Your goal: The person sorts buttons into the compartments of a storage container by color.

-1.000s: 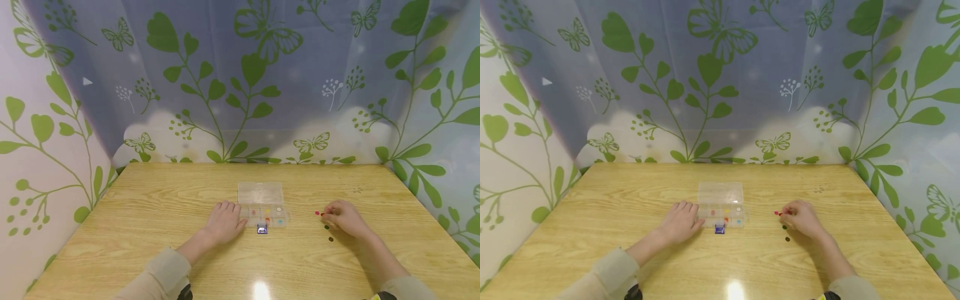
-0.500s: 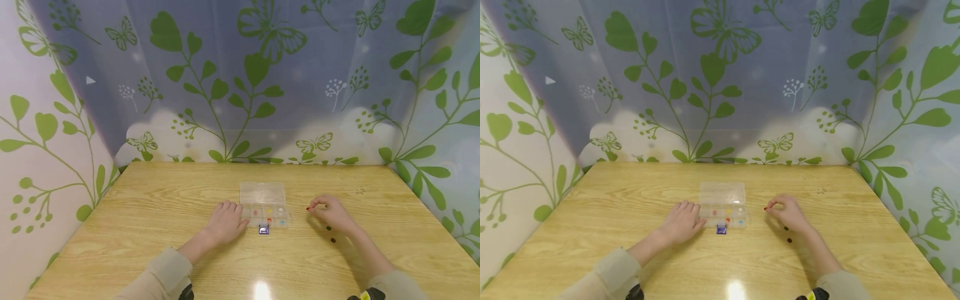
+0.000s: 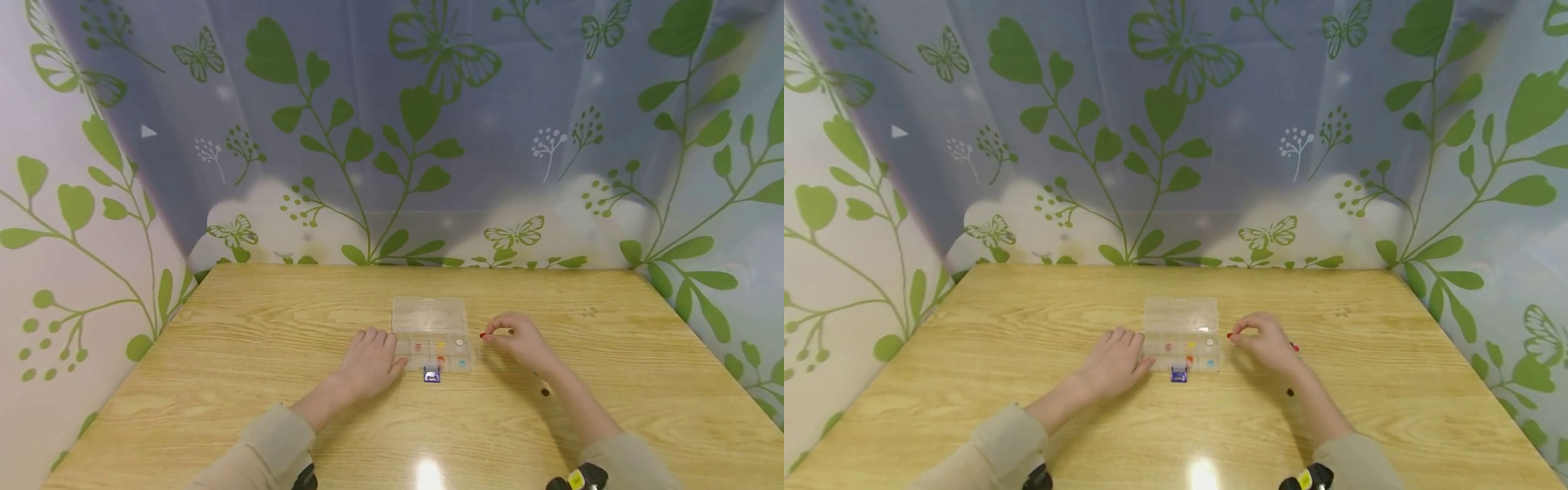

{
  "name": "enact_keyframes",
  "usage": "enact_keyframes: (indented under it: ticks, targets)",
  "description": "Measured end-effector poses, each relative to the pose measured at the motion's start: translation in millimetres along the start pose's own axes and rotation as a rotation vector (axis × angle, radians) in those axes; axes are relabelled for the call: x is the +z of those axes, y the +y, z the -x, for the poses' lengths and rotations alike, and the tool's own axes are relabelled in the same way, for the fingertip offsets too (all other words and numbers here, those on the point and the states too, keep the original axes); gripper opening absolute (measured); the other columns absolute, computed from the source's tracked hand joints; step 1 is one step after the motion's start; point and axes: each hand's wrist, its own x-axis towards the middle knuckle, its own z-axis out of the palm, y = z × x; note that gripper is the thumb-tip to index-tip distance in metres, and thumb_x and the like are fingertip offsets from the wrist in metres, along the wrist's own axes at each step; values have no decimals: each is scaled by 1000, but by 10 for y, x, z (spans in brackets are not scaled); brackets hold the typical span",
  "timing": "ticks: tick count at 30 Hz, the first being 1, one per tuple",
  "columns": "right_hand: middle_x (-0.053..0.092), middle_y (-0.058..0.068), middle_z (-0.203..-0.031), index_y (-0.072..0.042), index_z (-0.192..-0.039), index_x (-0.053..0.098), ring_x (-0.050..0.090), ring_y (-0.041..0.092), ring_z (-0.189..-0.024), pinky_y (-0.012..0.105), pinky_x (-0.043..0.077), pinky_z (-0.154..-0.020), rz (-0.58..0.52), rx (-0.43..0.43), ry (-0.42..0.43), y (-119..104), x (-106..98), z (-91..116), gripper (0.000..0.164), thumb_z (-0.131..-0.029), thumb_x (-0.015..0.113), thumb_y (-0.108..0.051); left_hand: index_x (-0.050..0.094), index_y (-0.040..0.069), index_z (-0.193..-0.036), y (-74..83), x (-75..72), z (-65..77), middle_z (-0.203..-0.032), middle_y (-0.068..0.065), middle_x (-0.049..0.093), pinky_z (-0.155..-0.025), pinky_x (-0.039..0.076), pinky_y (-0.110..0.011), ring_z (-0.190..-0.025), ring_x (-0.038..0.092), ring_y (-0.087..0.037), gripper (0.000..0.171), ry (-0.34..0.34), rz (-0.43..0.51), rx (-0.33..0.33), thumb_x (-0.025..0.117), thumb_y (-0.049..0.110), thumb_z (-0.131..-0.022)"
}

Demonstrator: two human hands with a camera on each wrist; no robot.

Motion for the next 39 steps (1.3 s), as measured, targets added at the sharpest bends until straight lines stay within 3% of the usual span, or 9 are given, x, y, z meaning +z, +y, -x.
enact_keyframes:
  ticks: [24,28,39]
  targets:
    - [60,9,-102,-10,-80,64,47,34,-107,55,34,-93,-11,-74,2,-186,431,-240,6,-83,69,-9,50,5,-111,-17,10,1,-106,-10,56,-95,39,-40,-107,50,-26,44,1,4,7,36,45,-98]
    - [61,9,-98,-10,-77,64,49,33,-104,55,31,-95,-4,-113,27,-214,489,-266,7,-81,69,-7,50,5,-111,-13,12,-2,-106,-10,57,-95,39,-40,-106,50,-26,43,6,7,6,37,44,-98]
    - [59,10,-100,-12,-74,63,44,35,-105,54,31,-90,61,-98,90,-300,644,-324,10,-80,71,-9,50,6,-109,-5,13,-1,-102,-9,57,-92,40,-40,-103,51,-25,43,24,4,0,37,45,-98]
